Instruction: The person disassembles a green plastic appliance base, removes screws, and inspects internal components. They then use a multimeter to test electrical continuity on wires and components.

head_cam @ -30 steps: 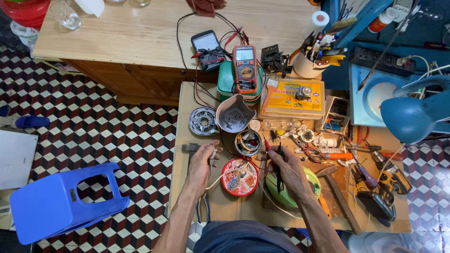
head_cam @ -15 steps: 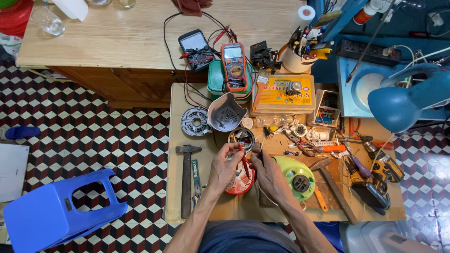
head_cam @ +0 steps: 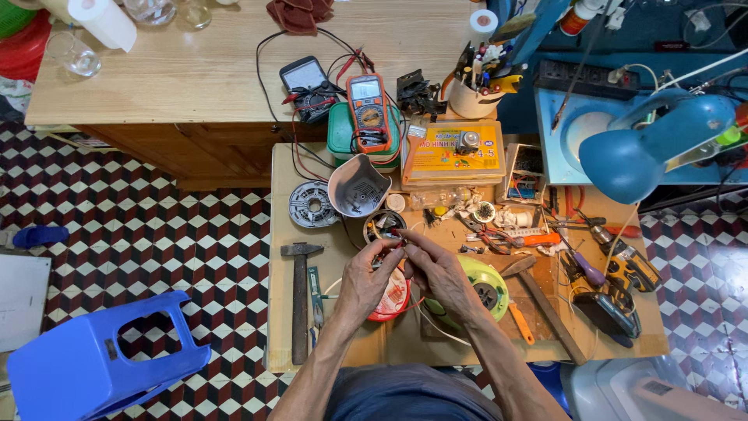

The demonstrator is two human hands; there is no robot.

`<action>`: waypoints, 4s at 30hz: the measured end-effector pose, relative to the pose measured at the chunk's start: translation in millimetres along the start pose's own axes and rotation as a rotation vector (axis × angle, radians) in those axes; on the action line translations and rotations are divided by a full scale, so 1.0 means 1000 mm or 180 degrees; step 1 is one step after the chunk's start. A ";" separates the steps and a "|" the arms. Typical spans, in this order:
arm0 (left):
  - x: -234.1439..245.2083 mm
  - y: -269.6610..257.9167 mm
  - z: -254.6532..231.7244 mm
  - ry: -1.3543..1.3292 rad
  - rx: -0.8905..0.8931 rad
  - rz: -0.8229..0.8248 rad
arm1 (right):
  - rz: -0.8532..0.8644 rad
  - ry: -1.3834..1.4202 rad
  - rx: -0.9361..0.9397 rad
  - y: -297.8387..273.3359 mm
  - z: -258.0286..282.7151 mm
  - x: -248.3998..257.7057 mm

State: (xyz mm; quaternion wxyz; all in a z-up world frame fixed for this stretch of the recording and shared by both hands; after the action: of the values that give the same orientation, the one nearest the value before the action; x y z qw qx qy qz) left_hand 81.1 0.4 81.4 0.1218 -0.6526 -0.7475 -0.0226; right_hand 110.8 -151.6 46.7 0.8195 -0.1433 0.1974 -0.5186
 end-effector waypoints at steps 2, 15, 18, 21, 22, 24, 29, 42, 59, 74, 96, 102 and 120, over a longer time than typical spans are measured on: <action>-0.003 -0.002 0.001 0.0037 0.0083 -0.0008 | -0.0067 0.0135 -0.0084 -0.004 0.000 0.003; -0.029 -0.021 -0.007 0.0319 0.0012 -0.0191 | 0.0178 0.0846 0.0020 -0.038 -0.005 0.011; -0.031 -0.027 -0.003 0.0219 0.0210 -0.0140 | 0.0163 0.0752 0.0095 -0.044 -0.011 0.010; -0.029 -0.031 -0.004 0.0225 0.0124 -0.0023 | -0.0045 0.0827 0.0112 -0.048 -0.021 0.006; -0.029 -0.032 -0.002 0.0256 0.0192 0.0049 | -0.0141 0.0762 0.0234 -0.051 -0.021 0.004; -0.027 -0.031 -0.001 0.0299 0.0313 0.0106 | -0.0200 0.0779 0.0428 -0.050 -0.017 -0.001; -0.013 -0.028 -0.013 0.0535 -0.0240 0.0149 | -0.0426 0.0917 0.0435 -0.051 -0.022 -0.014; -0.023 -0.011 -0.001 0.0808 -0.0213 0.0770 | -0.0784 0.1085 0.0376 -0.062 -0.028 -0.009; 0.018 -0.026 0.006 0.0444 -0.0138 0.0043 | -0.0310 0.1038 0.0067 -0.036 -0.019 -0.031; 0.074 -0.049 0.033 -0.1110 0.0210 -0.0617 | 0.0648 0.0367 -0.0182 -0.003 0.009 -0.098; 0.135 -0.089 0.034 -0.1570 0.0186 -0.1416 | 0.1750 -0.0833 -0.0163 0.015 0.052 -0.174; 0.134 -0.085 0.035 -0.1769 0.0213 -0.1352 | 0.1717 -0.0746 -0.0236 0.017 0.055 -0.173; 0.139 -0.074 0.030 -0.1505 0.0368 -0.1290 | 0.1517 -0.0882 -0.0173 0.029 0.057 -0.167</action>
State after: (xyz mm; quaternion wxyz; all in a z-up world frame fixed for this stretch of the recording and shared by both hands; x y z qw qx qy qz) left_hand -12.3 129.8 90.7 -0.0254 -0.4696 -0.8699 0.1484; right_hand 96.1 13.7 113.5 0.9334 -0.1844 0.1254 -0.2811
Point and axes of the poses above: each hand's wrist, its own y-axis towards the middle knuckle, its own x-axis out of the back of the hand, z = x × y, the point moved 7 cm from there along y, towards the middle knuckle, and after that the axes turned 1 degree about -y, right-handed, at the moved point
